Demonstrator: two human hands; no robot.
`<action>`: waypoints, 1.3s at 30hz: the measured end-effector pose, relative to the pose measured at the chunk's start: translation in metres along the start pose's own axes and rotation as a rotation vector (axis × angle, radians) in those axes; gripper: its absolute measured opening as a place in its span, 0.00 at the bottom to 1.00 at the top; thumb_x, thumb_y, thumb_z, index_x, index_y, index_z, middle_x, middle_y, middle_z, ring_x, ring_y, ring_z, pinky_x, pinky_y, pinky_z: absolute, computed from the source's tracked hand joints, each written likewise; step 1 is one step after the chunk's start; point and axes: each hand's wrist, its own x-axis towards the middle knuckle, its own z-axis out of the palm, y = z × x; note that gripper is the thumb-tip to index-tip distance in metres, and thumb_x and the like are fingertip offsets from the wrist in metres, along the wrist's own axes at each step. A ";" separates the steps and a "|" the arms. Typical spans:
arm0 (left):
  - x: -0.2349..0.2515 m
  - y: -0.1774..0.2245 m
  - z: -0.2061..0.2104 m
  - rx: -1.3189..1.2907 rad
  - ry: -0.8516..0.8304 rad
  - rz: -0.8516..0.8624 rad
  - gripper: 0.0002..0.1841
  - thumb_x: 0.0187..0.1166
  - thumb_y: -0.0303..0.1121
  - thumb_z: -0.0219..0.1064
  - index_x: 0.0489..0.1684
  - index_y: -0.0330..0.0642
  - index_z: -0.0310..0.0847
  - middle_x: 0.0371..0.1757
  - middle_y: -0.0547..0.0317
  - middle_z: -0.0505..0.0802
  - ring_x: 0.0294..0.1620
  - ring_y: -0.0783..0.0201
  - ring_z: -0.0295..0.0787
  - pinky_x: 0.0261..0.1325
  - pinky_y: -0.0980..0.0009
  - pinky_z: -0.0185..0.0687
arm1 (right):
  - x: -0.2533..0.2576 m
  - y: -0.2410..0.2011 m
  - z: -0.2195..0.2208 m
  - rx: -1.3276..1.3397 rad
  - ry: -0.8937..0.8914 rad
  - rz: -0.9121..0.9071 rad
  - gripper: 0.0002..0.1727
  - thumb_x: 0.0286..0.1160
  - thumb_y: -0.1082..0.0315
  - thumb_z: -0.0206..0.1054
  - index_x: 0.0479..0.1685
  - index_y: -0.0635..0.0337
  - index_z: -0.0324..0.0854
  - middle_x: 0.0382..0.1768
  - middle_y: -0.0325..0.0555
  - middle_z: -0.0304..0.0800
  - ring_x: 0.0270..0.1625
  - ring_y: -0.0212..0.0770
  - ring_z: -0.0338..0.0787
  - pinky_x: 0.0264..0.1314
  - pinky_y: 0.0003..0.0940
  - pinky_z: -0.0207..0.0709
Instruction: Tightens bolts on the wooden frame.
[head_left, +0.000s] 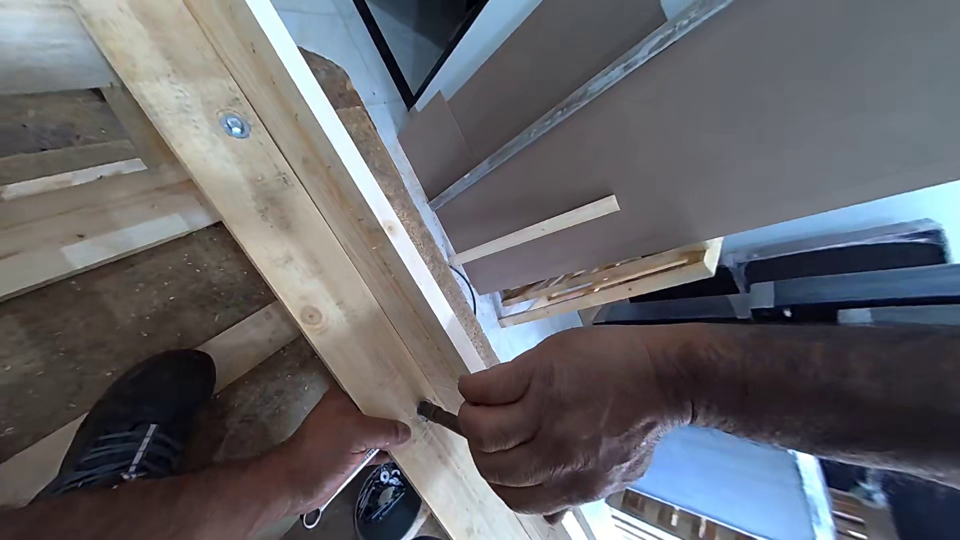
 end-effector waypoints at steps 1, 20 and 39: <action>0.000 0.000 0.000 -0.001 0.000 -0.002 0.19 0.64 0.16 0.75 0.54 0.33 0.79 0.47 0.46 0.94 0.44 0.55 0.96 0.45 0.62 0.96 | -0.001 0.000 0.000 -0.003 0.010 0.003 0.07 0.76 0.66 0.68 0.34 0.59 0.85 0.34 0.43 0.78 0.39 0.43 0.77 0.37 0.34 0.67; -0.005 -0.014 0.003 0.059 0.044 0.140 0.15 0.65 0.24 0.73 0.51 0.37 0.82 0.41 0.52 0.95 0.40 0.61 0.95 0.43 0.66 0.93 | 0.113 -0.081 0.040 0.030 0.760 2.022 0.32 0.84 0.37 0.56 0.18 0.51 0.83 0.12 0.40 0.79 0.19 0.44 0.87 0.17 0.43 0.77; 0.001 -0.018 -0.029 0.226 -0.050 -0.027 0.11 0.74 0.18 0.63 0.42 0.44 0.88 0.34 0.53 0.95 0.28 0.64 0.91 0.28 0.72 0.86 | -0.033 -0.256 0.256 -0.014 2.031 1.818 0.28 0.94 0.44 0.43 0.41 0.48 0.87 0.20 0.20 0.79 0.17 0.18 0.72 0.19 0.18 0.67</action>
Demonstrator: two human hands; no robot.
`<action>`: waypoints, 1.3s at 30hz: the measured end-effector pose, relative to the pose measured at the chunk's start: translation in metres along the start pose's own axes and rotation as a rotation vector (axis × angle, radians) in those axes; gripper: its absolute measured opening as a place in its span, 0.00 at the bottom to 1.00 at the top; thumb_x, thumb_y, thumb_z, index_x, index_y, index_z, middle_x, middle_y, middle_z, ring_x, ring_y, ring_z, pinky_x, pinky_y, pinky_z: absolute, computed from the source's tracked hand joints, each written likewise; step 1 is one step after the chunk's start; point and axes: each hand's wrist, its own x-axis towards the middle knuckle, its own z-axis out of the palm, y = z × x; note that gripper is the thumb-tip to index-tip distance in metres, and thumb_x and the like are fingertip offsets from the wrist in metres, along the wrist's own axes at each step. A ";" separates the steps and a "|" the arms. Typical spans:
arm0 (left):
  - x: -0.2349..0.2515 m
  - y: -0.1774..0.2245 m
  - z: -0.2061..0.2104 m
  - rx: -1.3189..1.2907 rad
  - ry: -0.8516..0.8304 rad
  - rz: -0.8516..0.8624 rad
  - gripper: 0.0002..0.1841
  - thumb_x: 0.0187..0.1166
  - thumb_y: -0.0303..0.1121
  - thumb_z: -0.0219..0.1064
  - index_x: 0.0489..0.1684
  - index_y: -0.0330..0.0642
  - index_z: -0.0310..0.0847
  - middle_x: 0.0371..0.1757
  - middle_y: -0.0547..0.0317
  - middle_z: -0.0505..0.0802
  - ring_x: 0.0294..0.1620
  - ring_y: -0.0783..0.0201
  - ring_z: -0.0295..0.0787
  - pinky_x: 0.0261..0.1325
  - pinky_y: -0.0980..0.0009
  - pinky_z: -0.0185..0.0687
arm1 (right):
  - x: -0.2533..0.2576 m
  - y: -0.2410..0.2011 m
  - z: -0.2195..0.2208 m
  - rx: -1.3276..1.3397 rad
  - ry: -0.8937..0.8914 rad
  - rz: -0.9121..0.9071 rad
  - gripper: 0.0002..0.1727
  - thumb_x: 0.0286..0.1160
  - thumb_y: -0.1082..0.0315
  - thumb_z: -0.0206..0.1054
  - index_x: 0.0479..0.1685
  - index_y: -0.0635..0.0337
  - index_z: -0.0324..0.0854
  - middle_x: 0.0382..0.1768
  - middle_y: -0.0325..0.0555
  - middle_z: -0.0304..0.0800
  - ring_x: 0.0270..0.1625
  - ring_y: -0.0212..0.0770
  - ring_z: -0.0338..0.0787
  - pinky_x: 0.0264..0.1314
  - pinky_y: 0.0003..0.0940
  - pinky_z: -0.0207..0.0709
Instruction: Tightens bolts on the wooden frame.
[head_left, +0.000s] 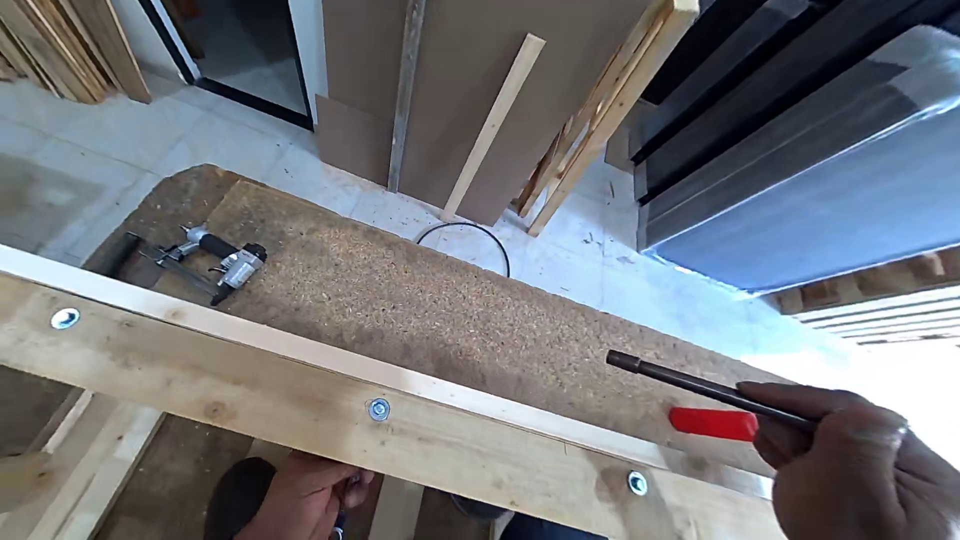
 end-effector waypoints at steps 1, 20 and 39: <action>0.001 0.001 0.004 0.040 0.064 -0.058 0.10 0.75 0.19 0.60 0.39 0.44 0.86 0.29 0.56 0.92 0.24 0.67 0.87 0.24 0.74 0.81 | -0.004 0.006 0.005 0.018 0.028 0.020 0.29 0.94 0.45 0.42 0.41 0.49 0.87 0.19 0.20 0.79 0.16 0.19 0.72 0.18 0.19 0.68; 0.021 -0.190 0.159 0.067 -0.281 -0.546 0.10 0.85 0.34 0.57 0.48 0.42 0.84 0.38 0.55 0.91 0.25 0.69 0.83 0.26 0.75 0.81 | 0.014 0.007 0.001 0.322 -0.026 0.439 0.34 0.94 0.43 0.40 0.42 0.55 0.89 0.14 0.38 0.71 0.10 0.34 0.64 0.10 0.31 0.62; 0.013 -0.222 0.209 -0.373 -0.019 -0.243 0.21 0.90 0.34 0.41 0.32 0.41 0.82 0.20 0.56 0.86 0.16 0.67 0.80 0.19 0.73 0.77 | 0.009 0.012 0.015 0.178 -0.061 0.293 0.34 0.89 0.35 0.45 0.35 0.50 0.87 0.15 0.34 0.71 0.13 0.32 0.65 0.14 0.31 0.61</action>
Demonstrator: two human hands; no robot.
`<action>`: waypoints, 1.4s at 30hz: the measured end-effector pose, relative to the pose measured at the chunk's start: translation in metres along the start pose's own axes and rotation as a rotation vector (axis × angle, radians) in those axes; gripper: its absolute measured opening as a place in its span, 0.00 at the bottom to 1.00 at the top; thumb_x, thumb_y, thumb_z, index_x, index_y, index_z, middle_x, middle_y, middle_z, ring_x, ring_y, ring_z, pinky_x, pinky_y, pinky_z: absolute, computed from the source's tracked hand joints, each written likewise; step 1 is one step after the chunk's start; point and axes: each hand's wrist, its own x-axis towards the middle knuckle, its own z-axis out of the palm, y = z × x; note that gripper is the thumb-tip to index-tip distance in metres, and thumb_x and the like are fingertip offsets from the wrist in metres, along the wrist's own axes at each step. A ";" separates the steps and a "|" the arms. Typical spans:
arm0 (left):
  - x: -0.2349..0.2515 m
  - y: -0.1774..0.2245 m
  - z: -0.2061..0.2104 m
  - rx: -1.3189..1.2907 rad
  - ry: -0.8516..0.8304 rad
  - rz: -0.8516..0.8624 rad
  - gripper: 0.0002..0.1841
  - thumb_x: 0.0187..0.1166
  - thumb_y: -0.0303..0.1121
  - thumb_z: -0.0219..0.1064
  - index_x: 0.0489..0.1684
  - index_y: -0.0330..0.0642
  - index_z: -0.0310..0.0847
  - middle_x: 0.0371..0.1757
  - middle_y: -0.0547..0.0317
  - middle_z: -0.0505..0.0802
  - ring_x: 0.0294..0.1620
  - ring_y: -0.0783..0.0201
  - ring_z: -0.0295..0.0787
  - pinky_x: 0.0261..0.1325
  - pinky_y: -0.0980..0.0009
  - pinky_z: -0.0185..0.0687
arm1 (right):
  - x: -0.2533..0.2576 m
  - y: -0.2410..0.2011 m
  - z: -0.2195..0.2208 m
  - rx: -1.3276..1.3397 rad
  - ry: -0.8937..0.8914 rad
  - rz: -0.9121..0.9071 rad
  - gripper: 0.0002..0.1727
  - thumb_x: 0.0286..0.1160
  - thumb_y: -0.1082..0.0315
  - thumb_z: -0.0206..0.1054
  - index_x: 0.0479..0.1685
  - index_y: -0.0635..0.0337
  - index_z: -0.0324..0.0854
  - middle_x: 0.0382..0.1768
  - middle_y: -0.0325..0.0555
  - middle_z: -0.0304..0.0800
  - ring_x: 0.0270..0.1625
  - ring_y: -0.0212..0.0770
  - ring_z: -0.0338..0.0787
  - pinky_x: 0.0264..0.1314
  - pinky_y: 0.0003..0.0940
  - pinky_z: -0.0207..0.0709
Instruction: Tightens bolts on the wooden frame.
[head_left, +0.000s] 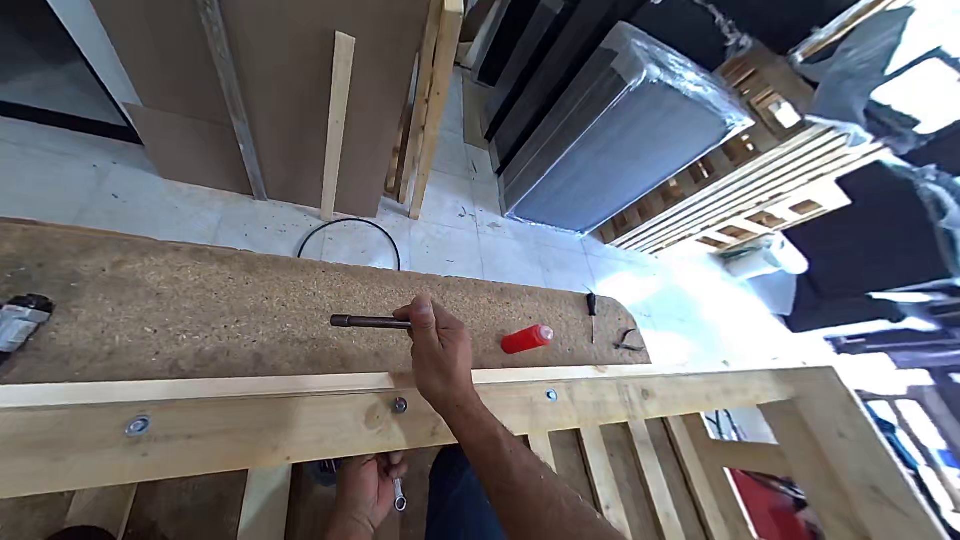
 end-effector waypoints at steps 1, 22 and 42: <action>0.000 -0.001 -0.002 -0.005 -0.012 -0.010 0.19 0.89 0.33 0.44 0.34 0.41 0.82 0.21 0.56 0.87 0.16 0.67 0.80 0.19 0.73 0.77 | 0.000 0.000 0.000 0.013 0.002 0.003 0.34 0.90 0.36 0.45 0.37 0.51 0.88 0.14 0.34 0.71 0.12 0.32 0.64 0.13 0.30 0.61; 0.000 -0.002 0.010 0.017 0.005 -0.042 0.13 0.87 0.22 0.49 0.39 0.35 0.81 0.24 0.49 0.89 0.18 0.63 0.82 0.20 0.72 0.78 | 0.000 0.001 0.008 -0.083 0.025 0.015 0.33 0.91 0.39 0.45 0.40 0.52 0.91 0.14 0.33 0.71 0.11 0.30 0.63 0.13 0.28 0.61; 0.005 0.004 0.013 -0.020 0.070 0.024 0.09 0.88 0.20 0.49 0.42 0.32 0.76 0.22 0.47 0.89 0.16 0.61 0.84 0.19 0.70 0.80 | -0.064 -0.015 -0.063 -0.749 -0.406 -0.562 0.30 0.88 0.41 0.50 0.38 0.52 0.90 0.24 0.40 0.83 0.33 0.38 0.85 0.35 0.34 0.80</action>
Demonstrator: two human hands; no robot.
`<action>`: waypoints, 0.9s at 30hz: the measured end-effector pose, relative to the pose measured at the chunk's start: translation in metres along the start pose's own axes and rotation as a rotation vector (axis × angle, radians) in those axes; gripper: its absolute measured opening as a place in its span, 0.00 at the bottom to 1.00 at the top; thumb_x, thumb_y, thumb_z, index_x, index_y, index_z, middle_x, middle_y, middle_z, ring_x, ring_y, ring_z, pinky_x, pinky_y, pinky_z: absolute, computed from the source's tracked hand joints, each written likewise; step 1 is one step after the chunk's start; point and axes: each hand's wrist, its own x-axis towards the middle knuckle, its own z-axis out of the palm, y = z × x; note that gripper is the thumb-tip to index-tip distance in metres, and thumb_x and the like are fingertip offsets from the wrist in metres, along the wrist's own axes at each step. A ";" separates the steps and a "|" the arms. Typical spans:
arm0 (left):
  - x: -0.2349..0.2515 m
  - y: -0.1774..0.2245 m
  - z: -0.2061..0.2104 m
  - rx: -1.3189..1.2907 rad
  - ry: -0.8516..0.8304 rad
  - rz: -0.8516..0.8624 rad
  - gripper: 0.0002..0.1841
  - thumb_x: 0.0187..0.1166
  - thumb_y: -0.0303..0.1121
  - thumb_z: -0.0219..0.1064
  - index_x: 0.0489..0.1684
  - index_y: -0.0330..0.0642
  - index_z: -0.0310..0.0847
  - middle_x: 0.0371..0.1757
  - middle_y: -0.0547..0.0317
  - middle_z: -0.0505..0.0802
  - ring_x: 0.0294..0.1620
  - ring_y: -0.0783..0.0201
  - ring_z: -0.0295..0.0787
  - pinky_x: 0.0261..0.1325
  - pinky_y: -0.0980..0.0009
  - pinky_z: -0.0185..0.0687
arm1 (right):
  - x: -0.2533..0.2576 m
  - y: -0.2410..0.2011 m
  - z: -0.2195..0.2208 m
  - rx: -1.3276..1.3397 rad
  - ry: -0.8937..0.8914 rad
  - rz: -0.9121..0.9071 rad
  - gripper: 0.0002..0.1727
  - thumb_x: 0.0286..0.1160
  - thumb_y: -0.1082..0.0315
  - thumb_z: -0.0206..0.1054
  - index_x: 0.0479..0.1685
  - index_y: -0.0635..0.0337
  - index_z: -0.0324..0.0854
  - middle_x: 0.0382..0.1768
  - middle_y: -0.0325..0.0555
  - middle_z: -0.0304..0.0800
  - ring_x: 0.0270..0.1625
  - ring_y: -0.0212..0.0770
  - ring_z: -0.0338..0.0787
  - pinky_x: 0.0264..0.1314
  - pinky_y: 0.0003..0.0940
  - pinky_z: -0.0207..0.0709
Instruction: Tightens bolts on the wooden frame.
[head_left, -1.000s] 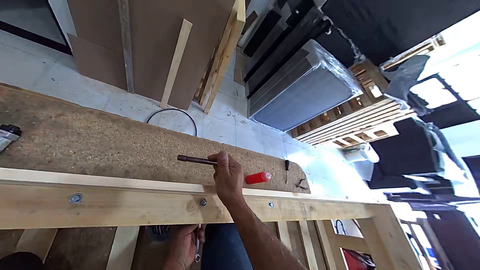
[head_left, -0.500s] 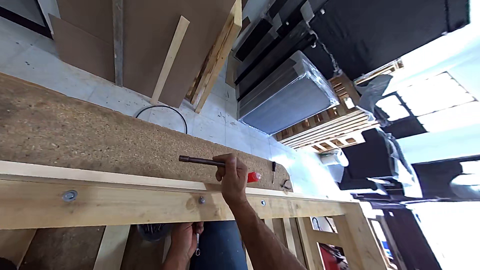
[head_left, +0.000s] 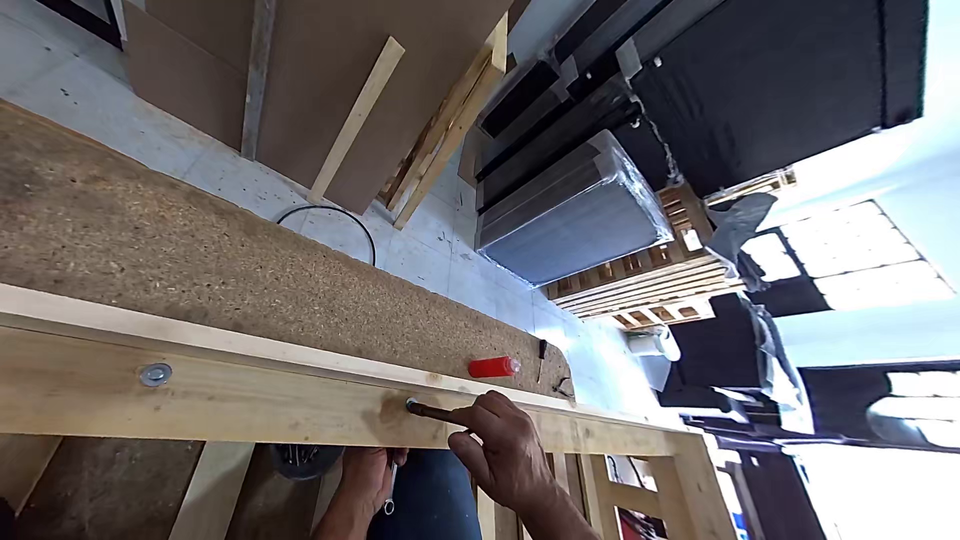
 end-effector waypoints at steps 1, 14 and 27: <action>0.000 0.000 0.001 0.000 0.010 -0.002 0.09 0.88 0.20 0.49 0.42 0.32 0.76 0.22 0.47 0.89 0.16 0.61 0.84 0.18 0.70 0.80 | 0.003 0.001 -0.001 -0.015 -0.020 -0.011 0.30 0.88 0.40 0.49 0.37 0.52 0.90 0.24 0.40 0.83 0.33 0.39 0.85 0.34 0.35 0.80; -0.001 0.001 0.001 -0.010 0.045 0.033 0.07 0.83 0.18 0.57 0.53 0.30 0.74 0.33 0.43 0.90 0.22 0.57 0.86 0.22 0.66 0.84 | 0.054 -0.045 -0.043 -0.189 -0.689 0.520 0.25 0.94 0.53 0.45 0.44 0.59 0.85 0.32 0.46 0.90 0.40 0.45 0.92 0.42 0.47 0.83; -0.004 0.003 0.008 -0.099 0.082 -0.095 0.06 0.85 0.20 0.57 0.54 0.33 0.73 0.33 0.44 0.89 0.22 0.57 0.85 0.22 0.65 0.84 | 0.061 -0.030 -0.062 -0.443 -0.586 -0.233 0.26 0.82 0.43 0.64 0.49 0.62 0.82 0.35 0.53 0.89 0.37 0.53 0.94 0.37 0.48 0.89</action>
